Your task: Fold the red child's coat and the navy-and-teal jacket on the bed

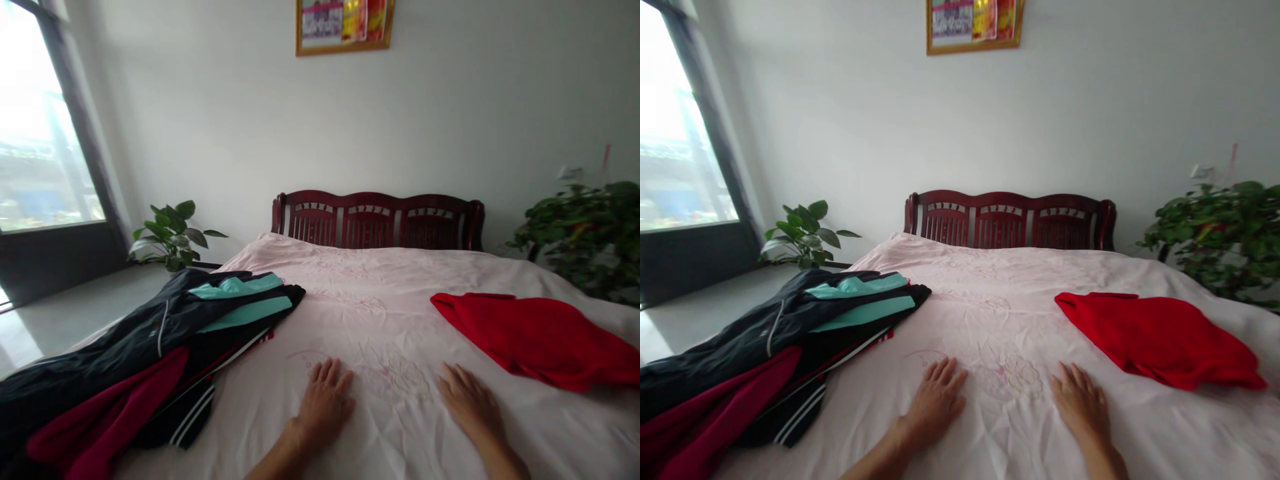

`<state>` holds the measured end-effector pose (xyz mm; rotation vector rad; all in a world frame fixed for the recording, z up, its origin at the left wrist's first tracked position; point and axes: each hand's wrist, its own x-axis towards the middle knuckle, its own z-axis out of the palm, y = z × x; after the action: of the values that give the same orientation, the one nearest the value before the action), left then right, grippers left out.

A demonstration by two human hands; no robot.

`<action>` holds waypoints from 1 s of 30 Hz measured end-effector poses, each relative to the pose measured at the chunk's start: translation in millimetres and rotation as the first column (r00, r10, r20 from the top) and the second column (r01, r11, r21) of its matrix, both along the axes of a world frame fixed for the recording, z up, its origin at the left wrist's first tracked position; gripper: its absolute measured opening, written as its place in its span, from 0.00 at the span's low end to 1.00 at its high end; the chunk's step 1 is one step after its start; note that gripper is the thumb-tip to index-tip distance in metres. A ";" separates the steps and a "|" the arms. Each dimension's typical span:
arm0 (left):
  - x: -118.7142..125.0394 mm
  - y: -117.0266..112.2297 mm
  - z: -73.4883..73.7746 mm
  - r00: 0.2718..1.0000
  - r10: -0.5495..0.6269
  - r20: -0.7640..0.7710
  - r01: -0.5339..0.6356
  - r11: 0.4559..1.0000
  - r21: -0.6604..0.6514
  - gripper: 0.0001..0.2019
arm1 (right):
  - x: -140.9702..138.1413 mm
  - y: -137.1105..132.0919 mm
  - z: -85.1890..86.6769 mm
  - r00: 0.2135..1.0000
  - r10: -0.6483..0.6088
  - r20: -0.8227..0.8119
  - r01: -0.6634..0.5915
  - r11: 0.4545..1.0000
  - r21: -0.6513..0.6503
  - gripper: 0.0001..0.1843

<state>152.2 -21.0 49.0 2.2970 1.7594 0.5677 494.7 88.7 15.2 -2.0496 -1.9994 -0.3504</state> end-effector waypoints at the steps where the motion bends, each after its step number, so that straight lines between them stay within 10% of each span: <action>1: -0.7 -1.3 1.0 1.000 -0.003 0.010 0.003 1.000 0.007 0.27 | 0.8 0.6 -0.6 1.000 0.007 -0.009 -0.007 1.000 0.006 0.29; 15: -24.5 16.9 2.0 0.965 0.079 0.248 -0.128 0.974 0.188 0.23 | 7.4 6.8 -9.5 0.998 0.042 -0.050 -0.039 0.998 0.056 0.32; 22: -136.4 3.7 60.7 0.879 0.436 0.192 -0.463 0.685 0.562 0.19 | 10.7 10.6 -14.9 0.997 0.080 -0.011 -0.078 0.990 0.121 0.30; 25: -194.9 -28.6 86.5 0.720 0.692 0.048 -0.566 0.546 0.618 0.21 | 9.1 10.3 -16.2 0.997 0.081 0.007 -0.081 0.984 0.156 0.28; 30: -289.3 -92.5 94.0 0.481 0.846 -0.228 -0.729 0.531 0.432 0.28 | 5.4 7.5 -13.0 0.995 0.097 0.017 -0.098 0.979 0.178 0.28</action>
<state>-137.1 -113.6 143.1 1.6317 3.2034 0.4743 500.1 96.2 2.2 -1.8379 -1.9859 -0.4993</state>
